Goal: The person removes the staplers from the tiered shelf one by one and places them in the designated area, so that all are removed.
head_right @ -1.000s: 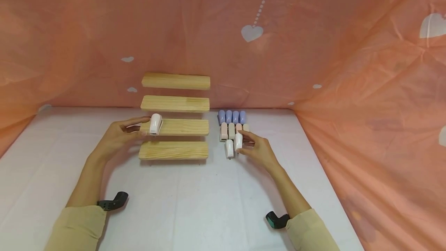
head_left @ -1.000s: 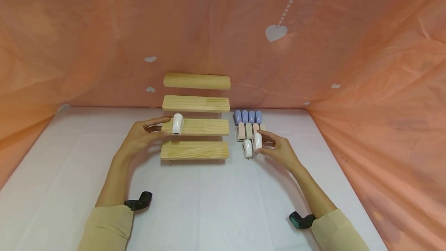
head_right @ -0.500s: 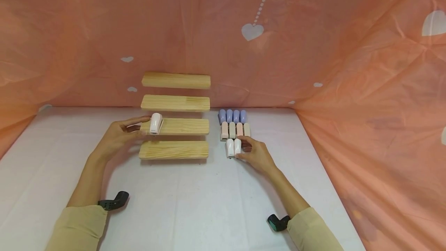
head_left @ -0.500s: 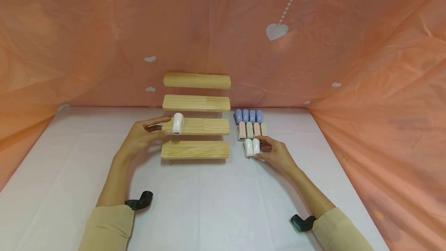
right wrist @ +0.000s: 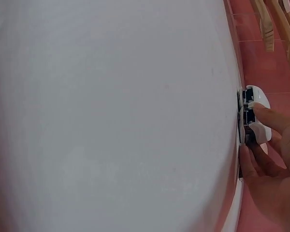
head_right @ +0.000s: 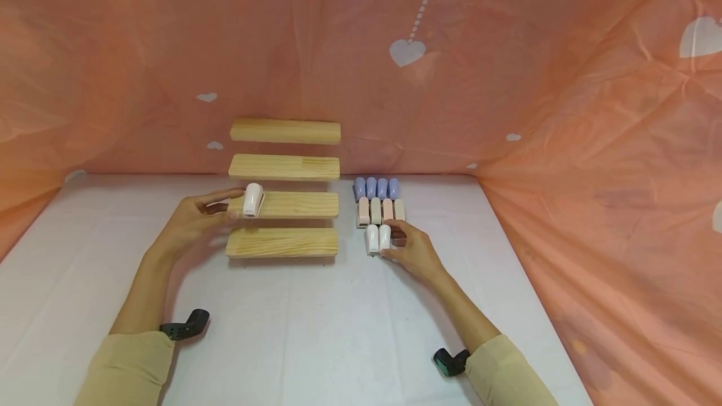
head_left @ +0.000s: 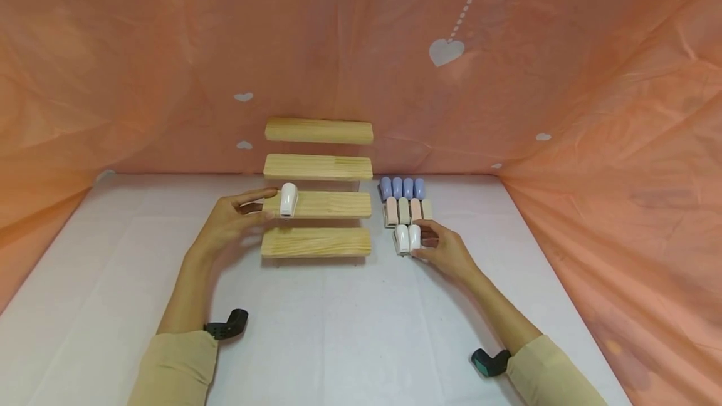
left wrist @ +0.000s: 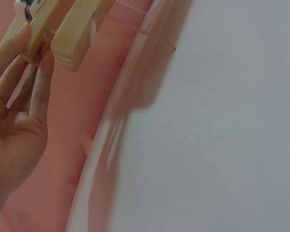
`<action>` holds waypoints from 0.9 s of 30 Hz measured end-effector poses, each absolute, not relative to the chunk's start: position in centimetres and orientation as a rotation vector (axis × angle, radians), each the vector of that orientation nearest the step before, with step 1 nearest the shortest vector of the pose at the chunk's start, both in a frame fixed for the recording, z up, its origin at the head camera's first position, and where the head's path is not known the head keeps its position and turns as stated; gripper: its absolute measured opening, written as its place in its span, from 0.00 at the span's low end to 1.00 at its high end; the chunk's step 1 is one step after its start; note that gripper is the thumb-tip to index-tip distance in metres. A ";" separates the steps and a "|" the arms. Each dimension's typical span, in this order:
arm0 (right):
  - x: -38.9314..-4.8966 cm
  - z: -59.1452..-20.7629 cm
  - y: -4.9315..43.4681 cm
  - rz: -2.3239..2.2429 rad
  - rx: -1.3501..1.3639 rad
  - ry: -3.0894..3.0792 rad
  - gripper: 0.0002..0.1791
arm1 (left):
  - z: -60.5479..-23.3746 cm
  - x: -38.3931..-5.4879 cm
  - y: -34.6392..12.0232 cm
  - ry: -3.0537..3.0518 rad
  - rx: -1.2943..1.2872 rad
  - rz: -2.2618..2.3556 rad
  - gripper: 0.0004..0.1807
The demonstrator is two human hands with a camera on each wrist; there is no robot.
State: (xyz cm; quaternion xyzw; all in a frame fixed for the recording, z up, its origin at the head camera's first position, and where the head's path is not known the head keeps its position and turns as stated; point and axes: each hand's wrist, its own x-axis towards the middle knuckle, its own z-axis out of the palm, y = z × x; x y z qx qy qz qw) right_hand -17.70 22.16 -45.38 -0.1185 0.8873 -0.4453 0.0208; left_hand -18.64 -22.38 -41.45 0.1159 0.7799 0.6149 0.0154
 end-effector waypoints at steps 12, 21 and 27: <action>-17.8 -43.7 22.0 -1.584 -0.503 2.761 0.32 | -41.4 -18.9 -22.4 2.381 0.356 1.955 0.28; -16.7 -39.9 19.0 -1.809 -0.634 2.655 0.27 | -41.5 -18.8 -22.4 2.385 0.349 1.971 0.29; -17.7 -40.8 17.1 -1.899 -0.785 2.559 0.27 | -41.6 -18.8 -22.4 2.384 0.347 1.964 0.29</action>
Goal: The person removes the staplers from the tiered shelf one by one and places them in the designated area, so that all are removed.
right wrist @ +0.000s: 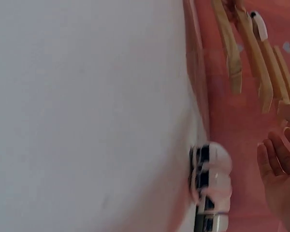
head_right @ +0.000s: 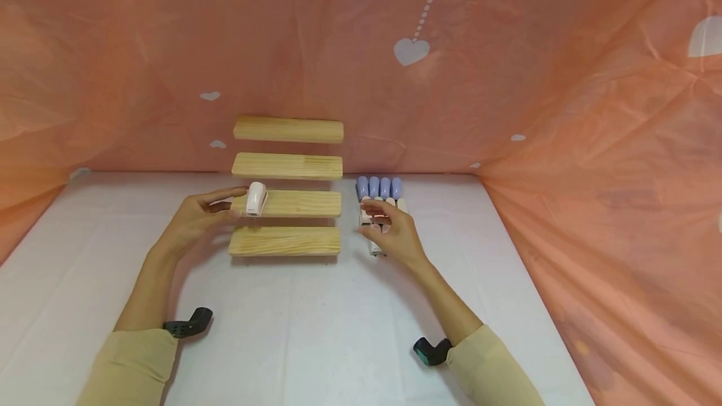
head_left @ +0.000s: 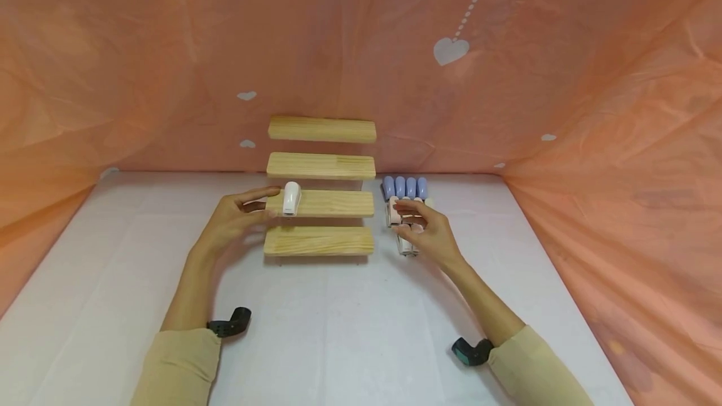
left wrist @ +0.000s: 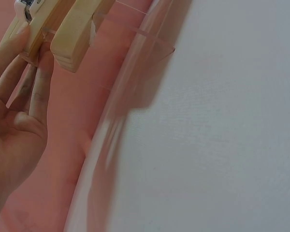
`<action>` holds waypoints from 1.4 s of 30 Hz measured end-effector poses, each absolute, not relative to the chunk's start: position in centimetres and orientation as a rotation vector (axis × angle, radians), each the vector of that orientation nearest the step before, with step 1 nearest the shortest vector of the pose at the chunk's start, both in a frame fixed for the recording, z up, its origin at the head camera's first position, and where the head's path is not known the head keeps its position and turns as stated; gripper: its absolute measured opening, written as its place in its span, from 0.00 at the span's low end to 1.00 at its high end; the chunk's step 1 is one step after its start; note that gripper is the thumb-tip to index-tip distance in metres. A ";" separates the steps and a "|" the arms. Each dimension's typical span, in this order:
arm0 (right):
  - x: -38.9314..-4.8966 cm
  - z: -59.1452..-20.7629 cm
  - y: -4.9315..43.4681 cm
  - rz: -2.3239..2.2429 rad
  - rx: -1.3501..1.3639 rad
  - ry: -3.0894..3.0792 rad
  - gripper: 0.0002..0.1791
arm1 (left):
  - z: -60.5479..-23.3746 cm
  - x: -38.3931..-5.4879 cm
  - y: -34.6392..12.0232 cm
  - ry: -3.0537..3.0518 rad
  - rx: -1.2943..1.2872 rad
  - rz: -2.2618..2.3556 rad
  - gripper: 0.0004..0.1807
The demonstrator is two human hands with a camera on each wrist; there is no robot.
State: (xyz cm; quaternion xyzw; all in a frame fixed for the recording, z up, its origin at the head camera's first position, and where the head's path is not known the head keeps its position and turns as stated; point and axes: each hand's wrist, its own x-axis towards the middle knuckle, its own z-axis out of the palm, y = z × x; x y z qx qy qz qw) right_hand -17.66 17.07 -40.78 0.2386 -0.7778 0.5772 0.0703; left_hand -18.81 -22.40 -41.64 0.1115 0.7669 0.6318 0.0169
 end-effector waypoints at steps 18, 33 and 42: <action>-18.3 -38.0 10.1 1.684 0.938 -2.269 0.27 | -41.4 -18.4 -22.1 2.385 0.310 1.959 0.28; -19.8 -38.1 4.8 1.775 0.974 -2.395 0.32 | -41.2 -18.6 -22.3 2.392 0.351 1.947 0.28; -20.3 -37.8 2.6 1.666 1.028 -2.490 0.34 | -41.2 -18.6 -22.5 2.415 0.340 1.922 0.28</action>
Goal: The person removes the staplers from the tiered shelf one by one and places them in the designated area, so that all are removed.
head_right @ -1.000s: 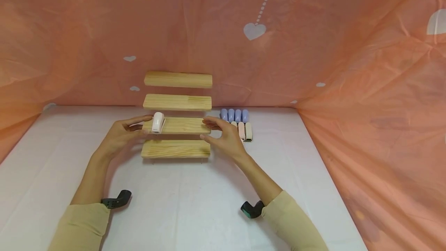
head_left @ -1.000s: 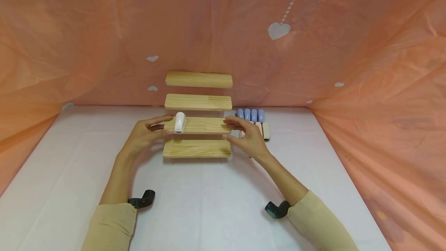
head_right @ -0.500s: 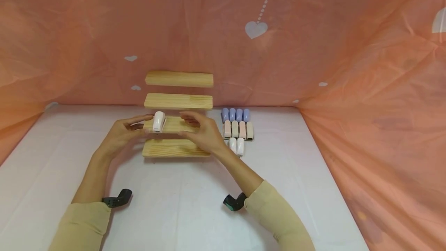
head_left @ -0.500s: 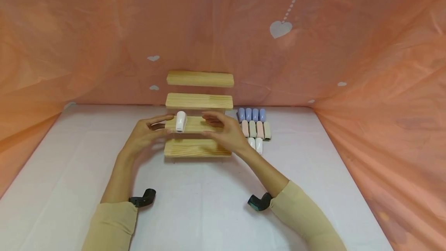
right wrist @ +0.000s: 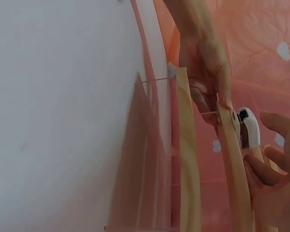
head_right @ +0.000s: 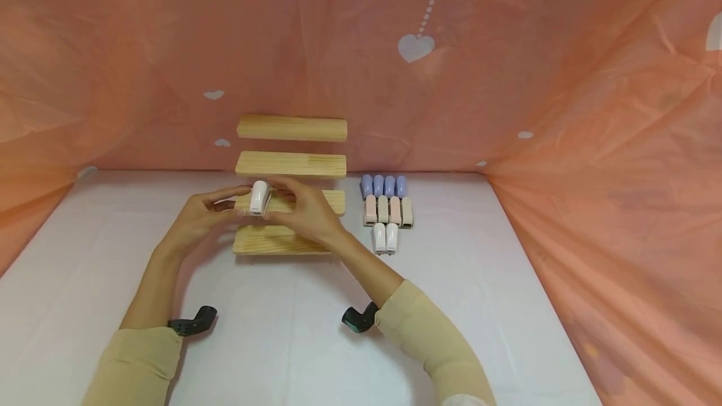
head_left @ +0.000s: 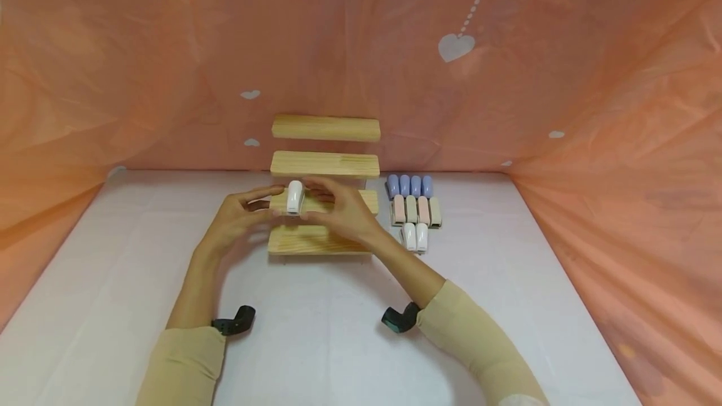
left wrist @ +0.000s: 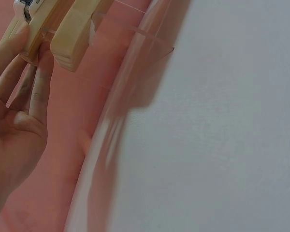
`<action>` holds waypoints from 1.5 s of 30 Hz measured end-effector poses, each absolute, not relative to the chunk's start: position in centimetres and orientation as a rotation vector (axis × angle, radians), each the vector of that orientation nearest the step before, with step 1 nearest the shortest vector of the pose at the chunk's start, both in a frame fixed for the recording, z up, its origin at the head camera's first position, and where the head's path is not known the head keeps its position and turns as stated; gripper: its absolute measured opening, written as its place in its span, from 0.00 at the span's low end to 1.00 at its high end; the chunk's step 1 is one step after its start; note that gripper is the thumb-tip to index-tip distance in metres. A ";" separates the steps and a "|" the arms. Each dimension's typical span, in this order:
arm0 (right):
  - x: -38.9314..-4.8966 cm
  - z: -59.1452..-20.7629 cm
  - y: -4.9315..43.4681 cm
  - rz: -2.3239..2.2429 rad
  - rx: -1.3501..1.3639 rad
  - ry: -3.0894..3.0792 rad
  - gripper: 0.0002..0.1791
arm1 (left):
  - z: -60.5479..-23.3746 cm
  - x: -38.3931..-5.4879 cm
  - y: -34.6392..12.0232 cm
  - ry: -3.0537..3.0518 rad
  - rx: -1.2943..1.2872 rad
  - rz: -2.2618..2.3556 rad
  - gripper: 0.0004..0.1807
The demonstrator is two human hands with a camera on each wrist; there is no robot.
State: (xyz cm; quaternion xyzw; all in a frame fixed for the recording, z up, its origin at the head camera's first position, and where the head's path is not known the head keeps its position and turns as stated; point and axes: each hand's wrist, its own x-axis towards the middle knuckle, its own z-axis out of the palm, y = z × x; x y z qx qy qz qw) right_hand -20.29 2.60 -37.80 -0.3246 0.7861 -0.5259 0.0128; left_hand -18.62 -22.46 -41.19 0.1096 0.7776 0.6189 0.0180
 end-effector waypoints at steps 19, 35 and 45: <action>-20.5 -37.4 0.9 -1.295 -0.926 2.737 0.37 | -41.4 -18.5 -22.4 2.419 0.359 1.925 0.27; -21.1 -37.8 4.1 -1.581 -0.966 2.524 0.34 | -41.3 -18.4 -22.3 2.340 0.336 1.992 0.29; -21.3 -38.1 6.6 -1.665 -0.902 2.458 0.33 | -41.4 -18.4 -22.8 2.391 0.332 1.960 0.29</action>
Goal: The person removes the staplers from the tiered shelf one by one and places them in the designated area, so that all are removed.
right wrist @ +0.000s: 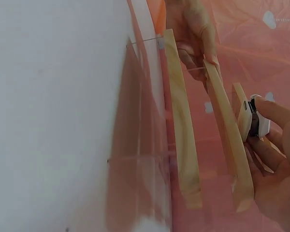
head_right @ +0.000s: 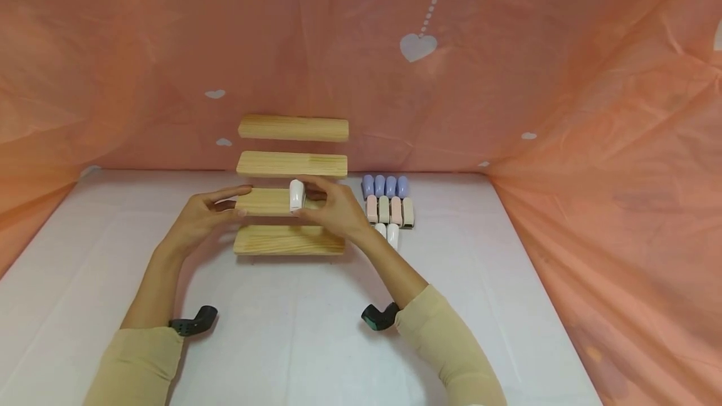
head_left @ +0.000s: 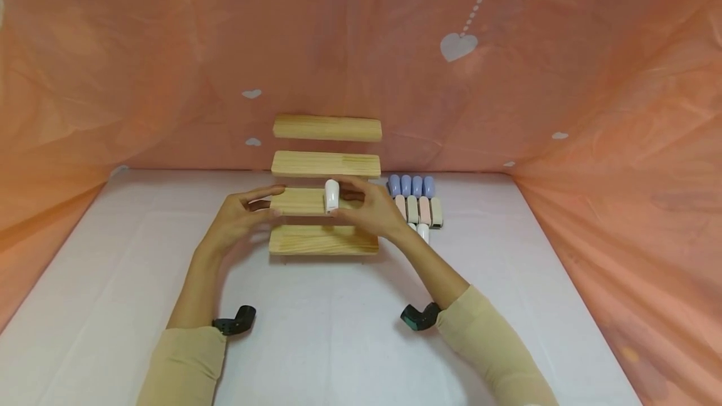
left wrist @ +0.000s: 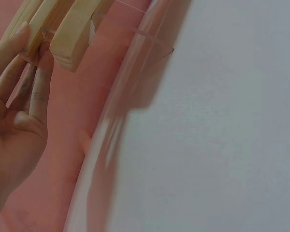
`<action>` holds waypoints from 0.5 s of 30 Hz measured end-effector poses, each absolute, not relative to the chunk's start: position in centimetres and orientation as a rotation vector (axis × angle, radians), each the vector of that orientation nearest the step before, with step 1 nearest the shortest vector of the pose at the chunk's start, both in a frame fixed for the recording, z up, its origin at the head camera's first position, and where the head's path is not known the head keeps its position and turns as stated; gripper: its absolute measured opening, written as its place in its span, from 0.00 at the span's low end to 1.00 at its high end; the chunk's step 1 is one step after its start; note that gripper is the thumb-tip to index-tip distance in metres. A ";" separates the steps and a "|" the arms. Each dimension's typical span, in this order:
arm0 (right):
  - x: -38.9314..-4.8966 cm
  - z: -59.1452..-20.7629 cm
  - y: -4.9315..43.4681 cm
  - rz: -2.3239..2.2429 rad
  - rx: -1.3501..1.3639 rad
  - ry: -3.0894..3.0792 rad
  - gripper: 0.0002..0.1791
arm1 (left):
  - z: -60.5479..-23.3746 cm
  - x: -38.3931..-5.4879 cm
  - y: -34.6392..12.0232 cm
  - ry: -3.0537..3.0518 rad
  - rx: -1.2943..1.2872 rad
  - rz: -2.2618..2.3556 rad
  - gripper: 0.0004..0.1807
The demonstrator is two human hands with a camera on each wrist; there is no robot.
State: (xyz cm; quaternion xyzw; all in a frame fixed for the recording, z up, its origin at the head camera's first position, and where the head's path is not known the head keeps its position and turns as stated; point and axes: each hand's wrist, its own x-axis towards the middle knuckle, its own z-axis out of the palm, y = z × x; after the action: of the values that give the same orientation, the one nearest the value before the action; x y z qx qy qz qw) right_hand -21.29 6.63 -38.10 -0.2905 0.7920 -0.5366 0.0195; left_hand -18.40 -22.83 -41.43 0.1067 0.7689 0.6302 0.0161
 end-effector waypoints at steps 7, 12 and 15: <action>-21.1 -38.2 8.6 -1.657 -0.836 2.471 0.34 | -41.3 -18.5 -22.9 2.405 0.331 1.933 0.29; -21.0 -38.4 10.1 -1.623 -0.842 2.524 0.35 | -41.1 -18.6 -23.0 2.411 0.328 1.926 0.29; -20.9 -38.4 10.9 -1.617 -0.855 2.542 0.36 | -41.1 -18.6 -23.0 2.408 0.332 1.929 0.29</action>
State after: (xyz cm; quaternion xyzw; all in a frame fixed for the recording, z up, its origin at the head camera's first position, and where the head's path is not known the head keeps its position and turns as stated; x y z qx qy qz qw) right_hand -20.92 10.90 -38.40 -0.2731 0.8117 -0.5162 0.0048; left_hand -18.61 -22.99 -41.10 0.1068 0.7758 0.6215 0.0193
